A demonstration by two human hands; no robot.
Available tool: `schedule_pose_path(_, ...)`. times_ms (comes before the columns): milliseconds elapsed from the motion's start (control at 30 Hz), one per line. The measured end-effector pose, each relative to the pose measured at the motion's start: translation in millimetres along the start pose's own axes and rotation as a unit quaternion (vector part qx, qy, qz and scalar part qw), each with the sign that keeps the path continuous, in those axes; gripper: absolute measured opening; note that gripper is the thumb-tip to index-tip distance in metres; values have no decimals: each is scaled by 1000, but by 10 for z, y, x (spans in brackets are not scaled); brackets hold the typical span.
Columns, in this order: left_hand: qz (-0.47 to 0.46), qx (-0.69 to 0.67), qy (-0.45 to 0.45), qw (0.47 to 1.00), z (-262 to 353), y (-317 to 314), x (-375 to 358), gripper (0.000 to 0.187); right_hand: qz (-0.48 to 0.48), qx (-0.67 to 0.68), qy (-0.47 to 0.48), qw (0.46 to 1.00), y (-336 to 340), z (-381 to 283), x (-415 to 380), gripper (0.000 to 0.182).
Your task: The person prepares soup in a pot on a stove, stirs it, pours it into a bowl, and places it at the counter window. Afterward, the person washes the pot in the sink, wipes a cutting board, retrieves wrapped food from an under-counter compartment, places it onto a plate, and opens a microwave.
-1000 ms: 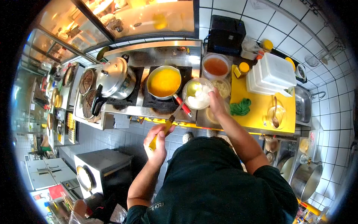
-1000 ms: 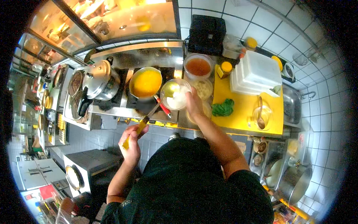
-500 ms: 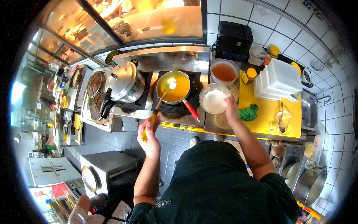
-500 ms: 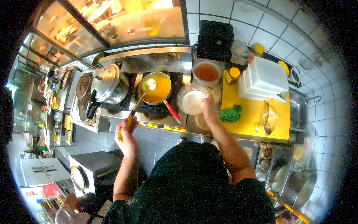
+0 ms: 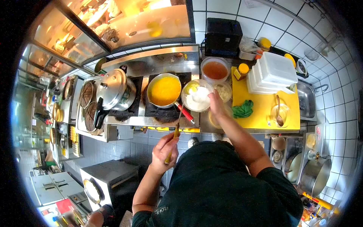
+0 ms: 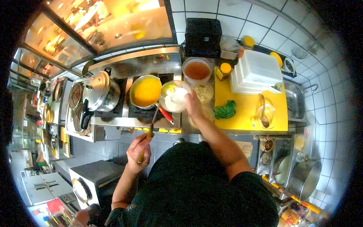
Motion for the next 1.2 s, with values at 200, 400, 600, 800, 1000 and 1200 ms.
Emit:
schedule_pose_path(200, -143, 108, -129, 975, 157, -294, -33, 42, 1, 35, -13, 999, 3, -2, -17, 51)
schedule_pose_path(400, -107, 130, -163, 972, 222, -284, 18, 35, 14, 6, -2, 1000, 50, -18, -15, 54)
schedule_pose_path(600, -133, 116, -110, 978, 161, -293, 67, 36, 5, 5, 5, 1000, 29, -113, -32, 55)
schedule_pose_path(800, -126, 140, -148, 971, 172, -401, 62, 38, 10, -50, -2, 999, 23, -302, -114, 55)
schedule_pose_path(1000, -146, 106, -111, 977, 134, -387, 27, 44, 9, -31, 2, 999, 49, -141, -71, 54)
schedule_pose_path(1200, -109, -1, -25, 994, 11, -339, -7, 44, -8, -46, 40, 998, 59, -62, -60, 54)
Point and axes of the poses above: each hand's wrist, its own x-axis towards the middle knuckle, its own y-axis out of the back of the hand, z = x × y, the point moved 10 cm from there along x, towards the middle knuckle, and after that the axes turned 14 degrees about x, right-handed, at the moved point
